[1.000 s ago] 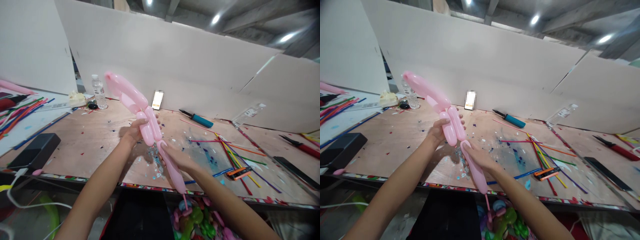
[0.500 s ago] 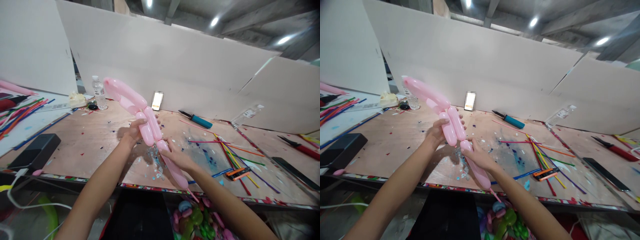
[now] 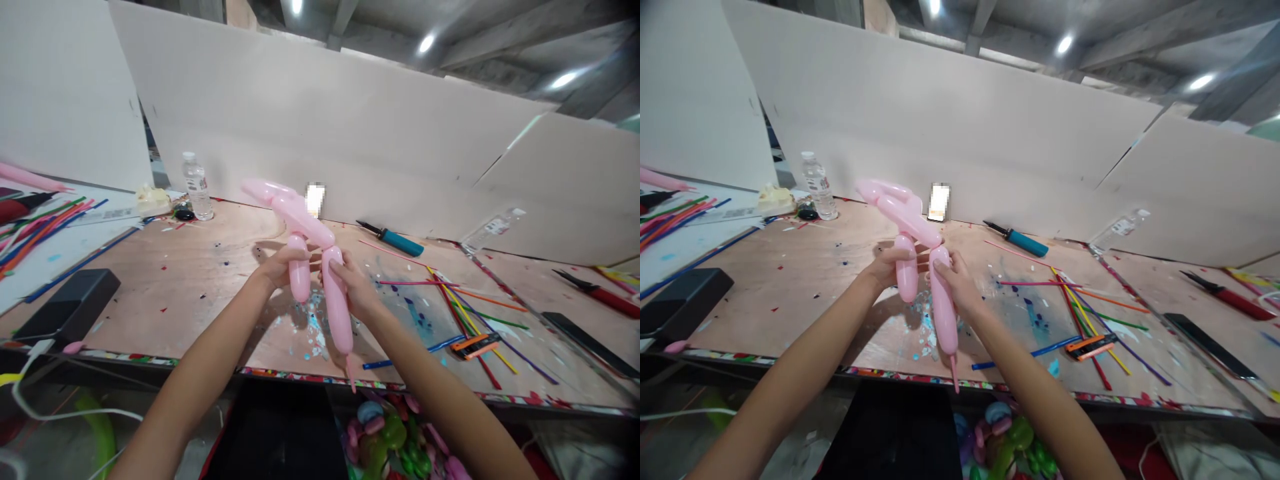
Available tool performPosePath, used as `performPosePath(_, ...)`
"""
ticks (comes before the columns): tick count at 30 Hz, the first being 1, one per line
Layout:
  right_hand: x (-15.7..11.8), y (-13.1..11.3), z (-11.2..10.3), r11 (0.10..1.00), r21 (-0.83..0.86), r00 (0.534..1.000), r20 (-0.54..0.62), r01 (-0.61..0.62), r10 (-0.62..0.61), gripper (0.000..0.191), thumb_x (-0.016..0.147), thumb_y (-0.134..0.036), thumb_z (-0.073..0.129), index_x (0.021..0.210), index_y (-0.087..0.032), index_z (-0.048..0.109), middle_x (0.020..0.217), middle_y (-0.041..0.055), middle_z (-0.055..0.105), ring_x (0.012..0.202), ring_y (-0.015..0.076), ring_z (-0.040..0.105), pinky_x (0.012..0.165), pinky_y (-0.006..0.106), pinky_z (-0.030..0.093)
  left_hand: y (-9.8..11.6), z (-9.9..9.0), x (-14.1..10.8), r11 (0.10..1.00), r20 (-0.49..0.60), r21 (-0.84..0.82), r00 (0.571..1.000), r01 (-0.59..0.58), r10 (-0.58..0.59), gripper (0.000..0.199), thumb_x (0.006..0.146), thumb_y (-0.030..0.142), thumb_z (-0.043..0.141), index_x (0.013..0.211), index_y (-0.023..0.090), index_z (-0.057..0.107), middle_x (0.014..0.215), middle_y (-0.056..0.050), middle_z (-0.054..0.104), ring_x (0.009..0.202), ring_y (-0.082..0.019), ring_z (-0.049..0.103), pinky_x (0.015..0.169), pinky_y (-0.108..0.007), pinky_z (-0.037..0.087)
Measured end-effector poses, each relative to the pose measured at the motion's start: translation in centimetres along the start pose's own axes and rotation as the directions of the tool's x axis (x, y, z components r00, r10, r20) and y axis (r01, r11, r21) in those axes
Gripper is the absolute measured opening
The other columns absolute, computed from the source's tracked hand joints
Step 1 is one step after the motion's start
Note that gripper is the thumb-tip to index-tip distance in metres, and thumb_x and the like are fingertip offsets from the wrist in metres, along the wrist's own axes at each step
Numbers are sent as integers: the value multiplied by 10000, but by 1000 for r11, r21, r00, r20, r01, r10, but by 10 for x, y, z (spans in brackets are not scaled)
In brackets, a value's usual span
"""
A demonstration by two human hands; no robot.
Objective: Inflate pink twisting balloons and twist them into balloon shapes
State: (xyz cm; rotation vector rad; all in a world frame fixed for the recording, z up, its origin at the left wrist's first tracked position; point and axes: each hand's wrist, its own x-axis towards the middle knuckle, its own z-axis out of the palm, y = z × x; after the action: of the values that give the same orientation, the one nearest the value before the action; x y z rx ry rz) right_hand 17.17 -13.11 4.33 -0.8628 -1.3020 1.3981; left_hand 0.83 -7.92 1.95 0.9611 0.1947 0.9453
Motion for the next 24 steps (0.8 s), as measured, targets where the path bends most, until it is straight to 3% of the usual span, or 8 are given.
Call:
performPosePath(4,15,2,5,990,12,989,-51,140,-139,317,813,-463,616,1014,-266,470,984,10,628,832,189,611,726,346,506,-6,9,3,999,48,52,999,-9,7,670,633,132,691,1272,247,528,1172,-84,650,1022,-261,628,853,-392,492)
performPosePath(10,27,10,13,935,-304,940,-223,183,-257,338,865,-549,479,999,-239,453,1006,30,537,953,188,533,893,355,438,-12,14,2,996,-40,85,999,36,-32,472,617,210,735,1077,160,639,923,-92,706,832,-255,659,770,-388,513)
performPosePath(14,30,14,12,847,-504,925,-218,167,-312,437,911,-592,325,1135,-234,432,1192,83,481,1144,216,446,1021,401,337,-16,13,3,993,-60,111,998,30,-24,431,614,229,737,1031,169,645,905,-72,707,874,-279,652,760,-381,507)
performPosePath(18,34,16,3,764,-611,911,-165,207,-379,504,919,-587,302,1233,-214,426,1291,113,433,1257,224,365,1093,411,239,-18,14,7,984,-165,177,984,-35,65,471,592,202,738,1047,148,627,920,-66,697,889,-269,649,769,-361,499)
performPosePath(21,28,22,-4,873,-448,965,-72,194,-251,545,878,-587,435,1290,-232,393,1313,101,454,1211,212,440,1036,381,342,-12,9,7,992,-200,118,977,-49,72,467,581,219,732,1025,115,631,902,-82,699,841,-260,659,788,-379,503)
performPosePath(23,19,29,-9,962,-263,996,73,68,-50,530,855,-588,489,1243,-229,455,1201,82,550,1065,203,550,926,362,440,-6,4,5,998,-189,52,981,-39,48,458,590,241,722,1018,102,637,883,-97,705,795,-248,665,786,-398,510)
performPosePath(24,13,33,-11,982,-189,983,172,-28,62,505,851,-598,487,1169,-207,522,1095,76,601,958,199,591,862,356,472,-3,2,3,999,-189,30,981,-40,45,451,599,246,716,1018,101,639,872,-102,708,772,-243,666,775,-404,514)
